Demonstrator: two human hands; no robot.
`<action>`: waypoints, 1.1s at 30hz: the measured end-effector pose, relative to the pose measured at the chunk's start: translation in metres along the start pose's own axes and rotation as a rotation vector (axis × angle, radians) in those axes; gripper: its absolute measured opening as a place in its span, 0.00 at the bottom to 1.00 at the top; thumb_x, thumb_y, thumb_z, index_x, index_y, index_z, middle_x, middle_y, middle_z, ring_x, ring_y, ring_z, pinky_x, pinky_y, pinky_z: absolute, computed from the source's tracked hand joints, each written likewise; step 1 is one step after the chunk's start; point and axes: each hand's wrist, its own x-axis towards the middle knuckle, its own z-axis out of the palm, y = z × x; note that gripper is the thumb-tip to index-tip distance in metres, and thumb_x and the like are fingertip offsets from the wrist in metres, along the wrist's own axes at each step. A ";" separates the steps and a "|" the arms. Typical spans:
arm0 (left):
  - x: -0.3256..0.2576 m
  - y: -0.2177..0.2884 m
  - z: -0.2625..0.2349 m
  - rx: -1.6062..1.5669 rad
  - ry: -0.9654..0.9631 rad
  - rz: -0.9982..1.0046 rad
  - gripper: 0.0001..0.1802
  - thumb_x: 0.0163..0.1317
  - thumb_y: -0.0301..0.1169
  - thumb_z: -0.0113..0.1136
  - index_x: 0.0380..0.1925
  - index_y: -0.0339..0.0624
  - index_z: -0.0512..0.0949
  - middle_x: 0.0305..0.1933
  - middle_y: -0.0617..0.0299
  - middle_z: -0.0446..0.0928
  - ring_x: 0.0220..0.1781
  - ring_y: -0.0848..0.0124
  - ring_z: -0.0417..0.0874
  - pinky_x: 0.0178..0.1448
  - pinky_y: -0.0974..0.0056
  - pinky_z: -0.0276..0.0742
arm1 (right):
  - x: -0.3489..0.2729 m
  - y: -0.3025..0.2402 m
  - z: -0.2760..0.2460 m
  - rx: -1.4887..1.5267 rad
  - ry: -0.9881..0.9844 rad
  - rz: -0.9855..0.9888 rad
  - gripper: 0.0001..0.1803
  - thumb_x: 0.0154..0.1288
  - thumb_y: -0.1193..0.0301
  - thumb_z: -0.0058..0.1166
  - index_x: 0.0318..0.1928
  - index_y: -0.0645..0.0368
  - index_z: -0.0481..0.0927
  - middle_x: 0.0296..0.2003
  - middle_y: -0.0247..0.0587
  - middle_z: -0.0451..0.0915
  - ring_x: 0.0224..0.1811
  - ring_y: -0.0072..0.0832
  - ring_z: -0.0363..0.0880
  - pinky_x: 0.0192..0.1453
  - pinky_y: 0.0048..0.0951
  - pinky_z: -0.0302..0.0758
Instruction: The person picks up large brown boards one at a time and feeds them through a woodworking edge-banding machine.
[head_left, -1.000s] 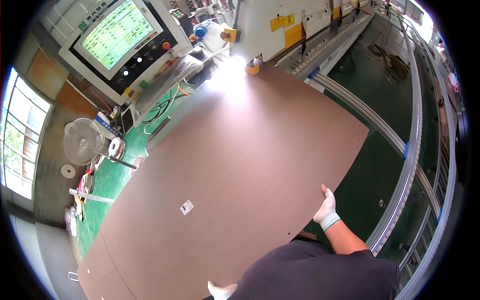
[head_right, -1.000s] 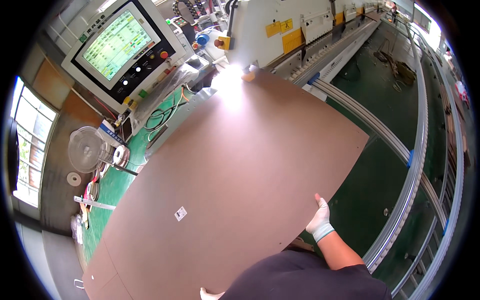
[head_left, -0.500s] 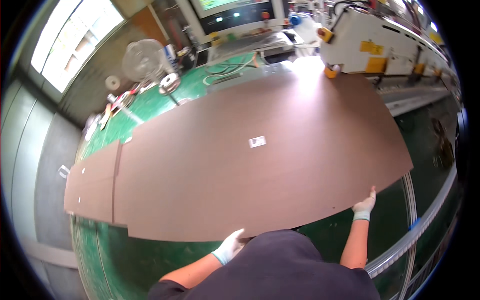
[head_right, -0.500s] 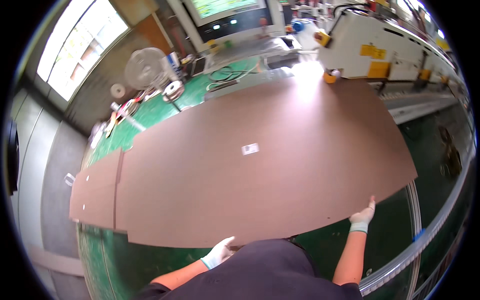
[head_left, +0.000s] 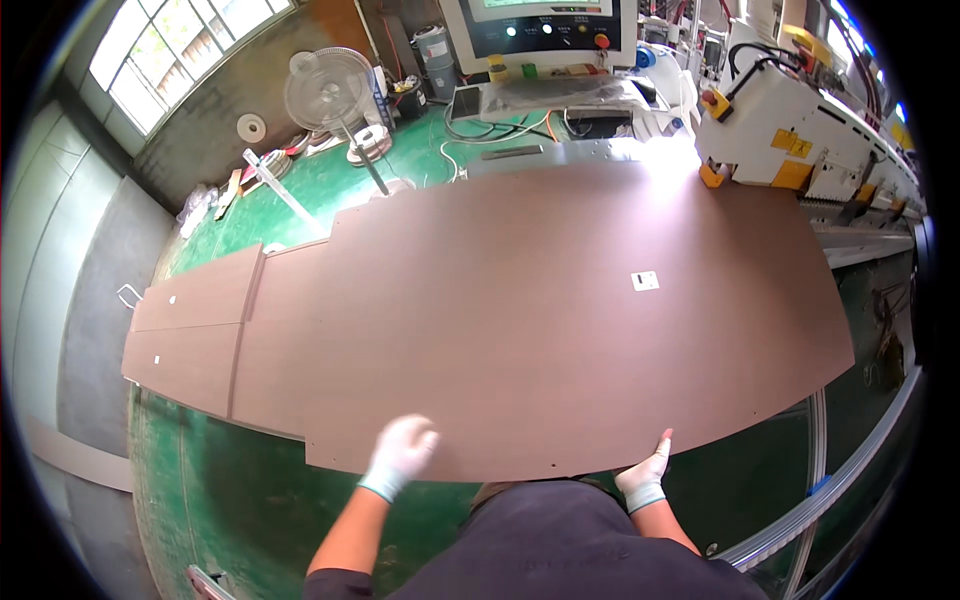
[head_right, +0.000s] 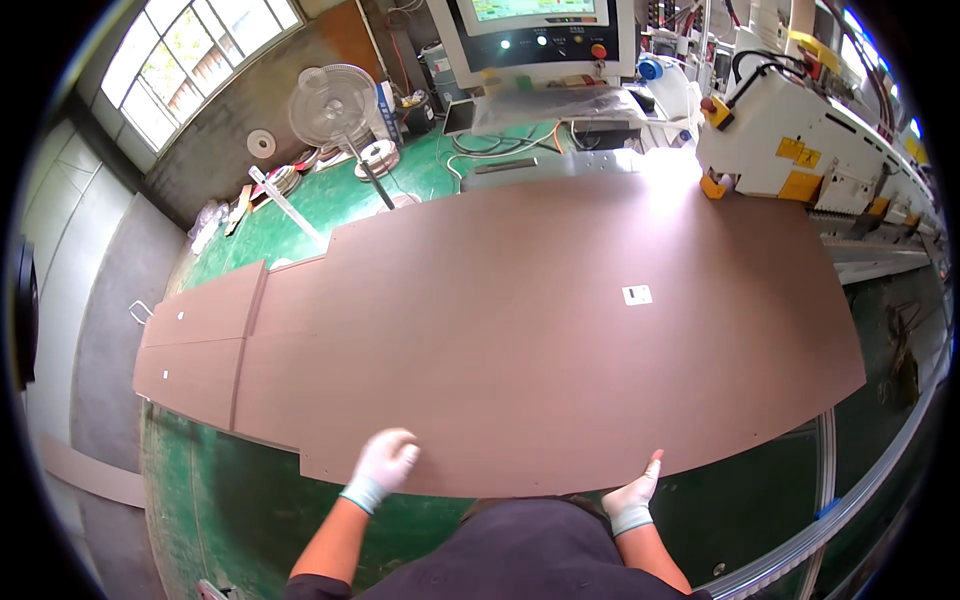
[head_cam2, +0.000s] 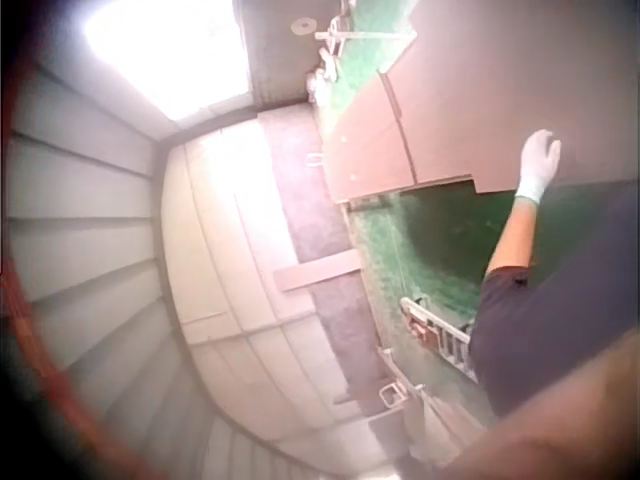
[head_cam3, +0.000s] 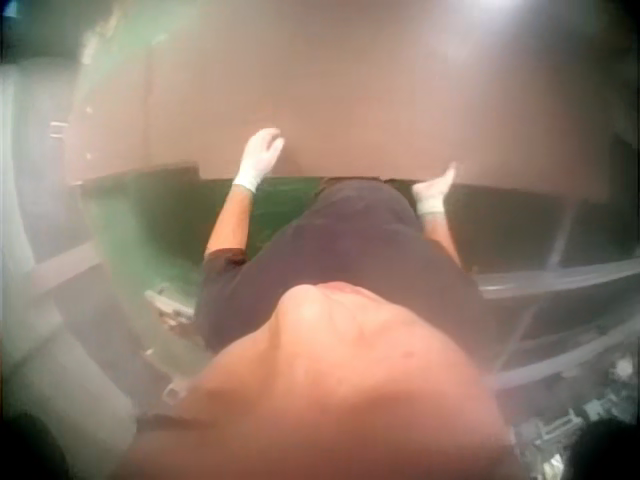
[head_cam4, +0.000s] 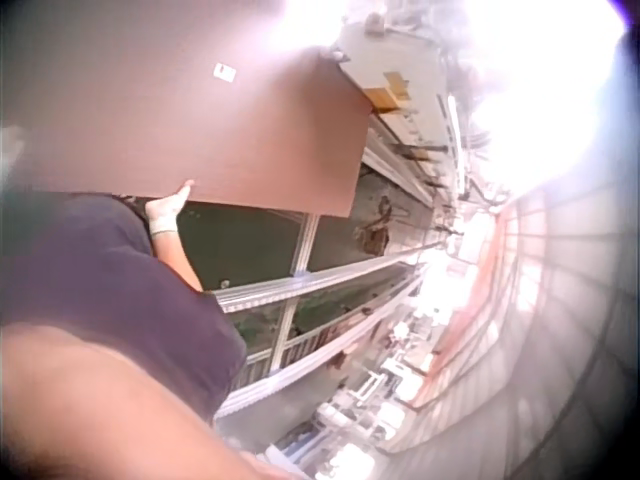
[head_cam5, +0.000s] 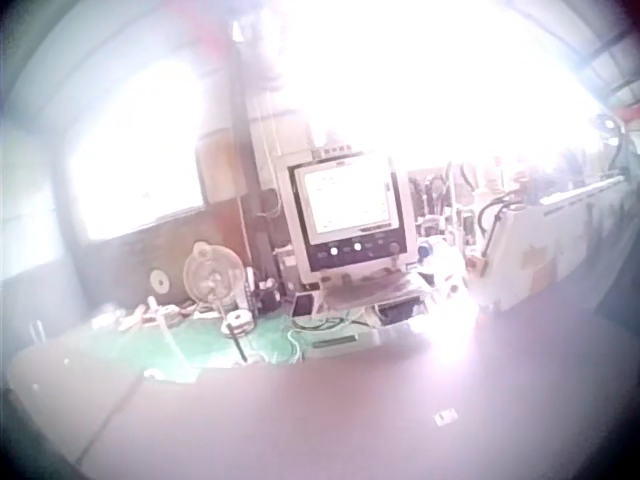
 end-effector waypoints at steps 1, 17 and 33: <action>0.007 -0.039 -0.011 0.215 0.086 -0.025 0.22 0.65 0.44 0.66 0.49 0.37 0.85 0.57 0.46 0.83 0.65 0.48 0.80 0.69 0.49 0.77 | 0.001 0.002 0.008 0.020 0.006 -0.032 0.39 0.74 0.34 0.46 0.72 0.47 0.74 0.72 0.36 0.74 0.73 0.43 0.70 0.76 0.53 0.67; 0.189 -0.137 0.001 0.319 -0.031 -0.074 0.52 0.67 0.59 0.62 0.81 0.41 0.57 0.87 0.43 0.48 0.86 0.39 0.47 0.87 0.44 0.50 | -0.022 0.067 0.022 -0.067 0.037 -0.137 0.46 0.71 0.31 0.47 0.76 0.50 0.68 0.77 0.42 0.67 0.77 0.50 0.64 0.81 0.60 0.59; 0.248 0.065 0.044 0.241 -0.032 0.213 0.44 0.75 0.56 0.53 0.74 0.27 0.64 0.79 0.28 0.59 0.80 0.36 0.61 0.83 0.41 0.57 | -0.007 0.020 0.023 0.096 0.426 -0.387 0.62 0.66 0.32 0.58 0.85 0.54 0.46 0.86 0.49 0.40 0.88 0.43 0.39 0.87 0.52 0.42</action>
